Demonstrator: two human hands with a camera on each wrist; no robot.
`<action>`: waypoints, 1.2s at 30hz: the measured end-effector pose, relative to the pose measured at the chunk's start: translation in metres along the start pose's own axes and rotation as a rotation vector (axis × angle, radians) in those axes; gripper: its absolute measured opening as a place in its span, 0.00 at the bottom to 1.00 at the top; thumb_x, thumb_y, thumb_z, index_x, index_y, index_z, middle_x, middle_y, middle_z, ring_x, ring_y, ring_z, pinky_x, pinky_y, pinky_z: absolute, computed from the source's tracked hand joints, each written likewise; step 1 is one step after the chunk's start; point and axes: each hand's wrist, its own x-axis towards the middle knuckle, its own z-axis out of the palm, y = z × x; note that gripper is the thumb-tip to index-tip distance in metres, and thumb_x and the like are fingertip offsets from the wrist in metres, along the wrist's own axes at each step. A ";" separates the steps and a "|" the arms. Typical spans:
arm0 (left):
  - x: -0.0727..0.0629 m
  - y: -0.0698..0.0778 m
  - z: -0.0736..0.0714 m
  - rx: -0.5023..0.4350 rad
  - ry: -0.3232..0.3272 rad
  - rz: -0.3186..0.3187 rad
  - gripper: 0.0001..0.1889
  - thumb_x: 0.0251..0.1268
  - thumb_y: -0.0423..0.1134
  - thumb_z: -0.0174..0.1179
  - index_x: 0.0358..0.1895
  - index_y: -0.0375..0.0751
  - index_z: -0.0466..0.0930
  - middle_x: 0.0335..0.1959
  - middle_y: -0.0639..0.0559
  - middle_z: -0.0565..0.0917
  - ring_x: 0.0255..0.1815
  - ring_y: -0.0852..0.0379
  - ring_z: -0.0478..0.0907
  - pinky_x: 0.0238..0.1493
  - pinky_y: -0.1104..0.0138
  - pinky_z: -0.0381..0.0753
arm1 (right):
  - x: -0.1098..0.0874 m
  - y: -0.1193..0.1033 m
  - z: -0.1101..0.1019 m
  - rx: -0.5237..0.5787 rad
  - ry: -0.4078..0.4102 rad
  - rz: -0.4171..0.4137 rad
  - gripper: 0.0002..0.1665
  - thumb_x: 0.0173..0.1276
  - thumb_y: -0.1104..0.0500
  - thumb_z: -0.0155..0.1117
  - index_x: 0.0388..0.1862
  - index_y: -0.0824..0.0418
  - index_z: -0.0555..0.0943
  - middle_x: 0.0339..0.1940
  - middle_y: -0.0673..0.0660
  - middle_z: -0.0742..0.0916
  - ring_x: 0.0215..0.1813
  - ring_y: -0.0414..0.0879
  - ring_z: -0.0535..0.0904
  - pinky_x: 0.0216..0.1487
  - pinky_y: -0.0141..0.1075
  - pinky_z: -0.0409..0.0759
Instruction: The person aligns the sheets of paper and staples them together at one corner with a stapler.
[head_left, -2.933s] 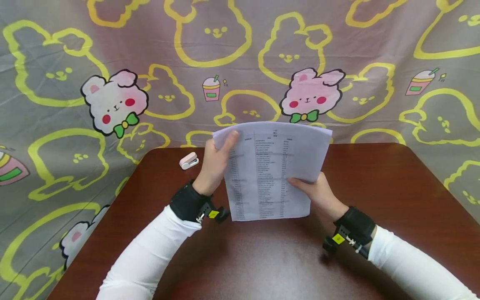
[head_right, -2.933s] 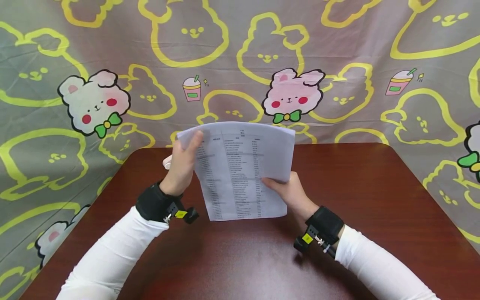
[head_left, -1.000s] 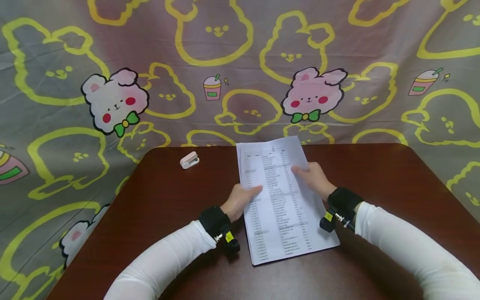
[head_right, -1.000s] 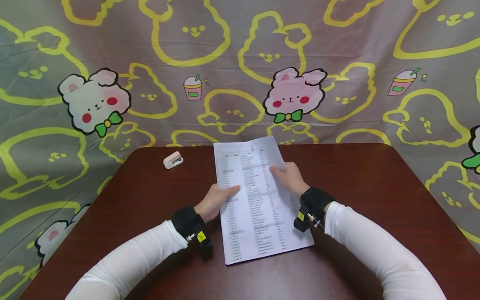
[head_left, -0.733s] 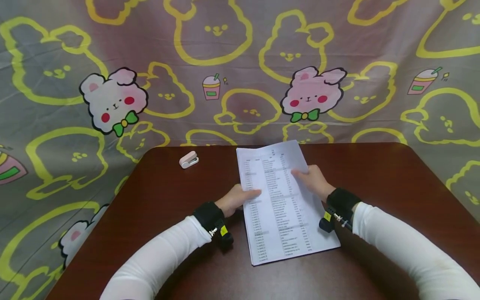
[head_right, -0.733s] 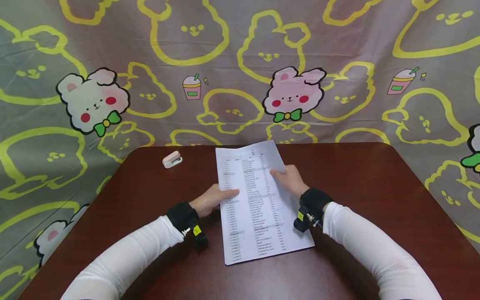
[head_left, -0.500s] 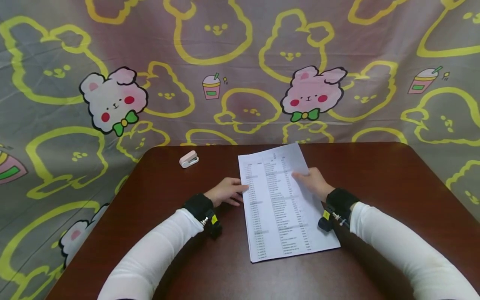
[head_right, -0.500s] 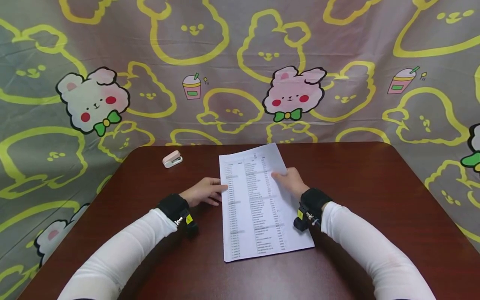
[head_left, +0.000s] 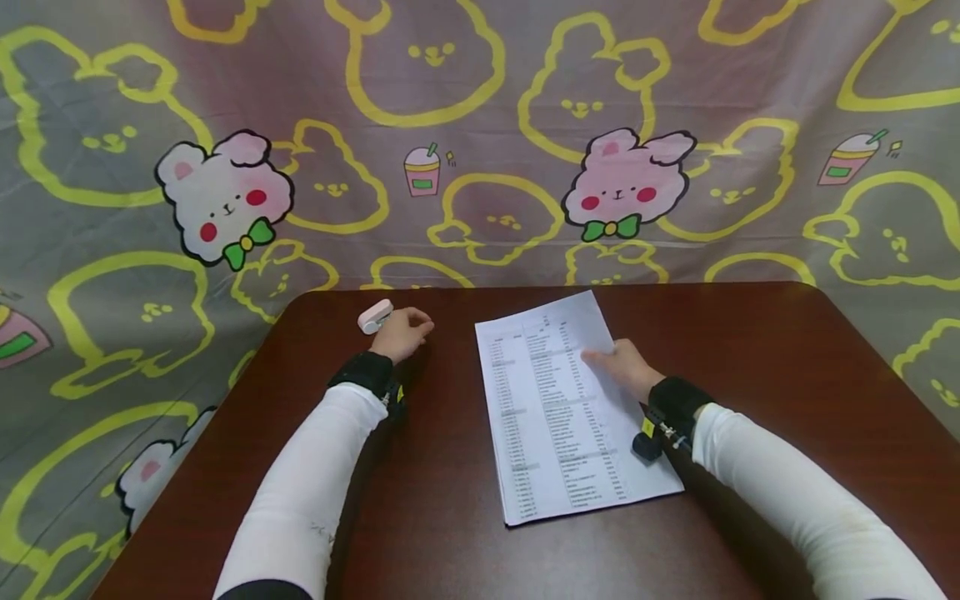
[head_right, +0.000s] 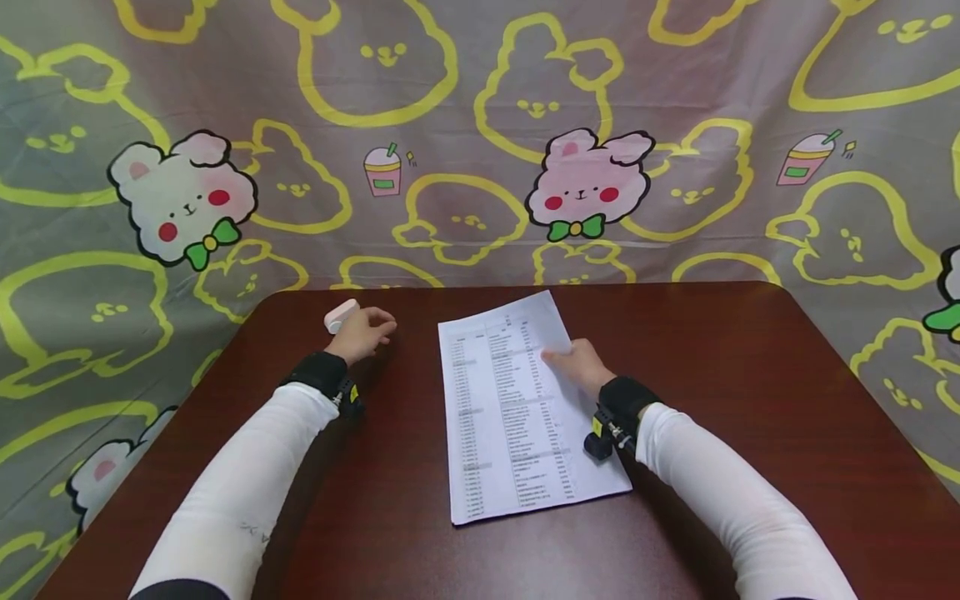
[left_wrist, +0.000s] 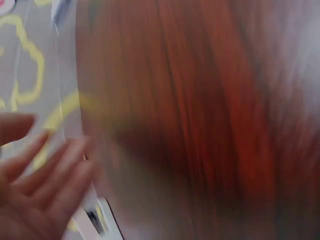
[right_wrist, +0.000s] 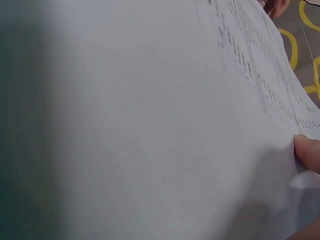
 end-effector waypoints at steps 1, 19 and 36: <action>0.003 -0.003 -0.002 0.020 0.066 0.010 0.16 0.74 0.40 0.53 0.55 0.33 0.76 0.46 0.36 0.82 0.45 0.44 0.79 0.43 0.58 0.76 | 0.000 0.001 0.000 0.000 -0.002 0.001 0.27 0.73 0.49 0.57 0.61 0.67 0.73 0.39 0.63 0.86 0.33 0.52 0.84 0.35 0.40 0.80; 0.023 -0.055 -0.030 0.105 0.319 -0.277 0.39 0.67 0.38 0.53 0.75 0.35 0.42 0.71 0.28 0.53 0.70 0.31 0.53 0.64 0.41 0.59 | 0.001 0.000 0.000 -0.026 0.018 0.046 0.26 0.73 0.49 0.58 0.60 0.66 0.74 0.40 0.62 0.86 0.35 0.52 0.84 0.37 0.38 0.78; 0.043 -0.055 -0.014 0.199 0.176 -0.269 0.36 0.68 0.44 0.52 0.72 0.27 0.50 0.66 0.26 0.60 0.65 0.28 0.61 0.64 0.43 0.61 | 0.006 0.003 -0.002 -0.057 0.025 0.060 0.26 0.72 0.48 0.59 0.60 0.65 0.75 0.39 0.61 0.86 0.35 0.51 0.83 0.37 0.38 0.77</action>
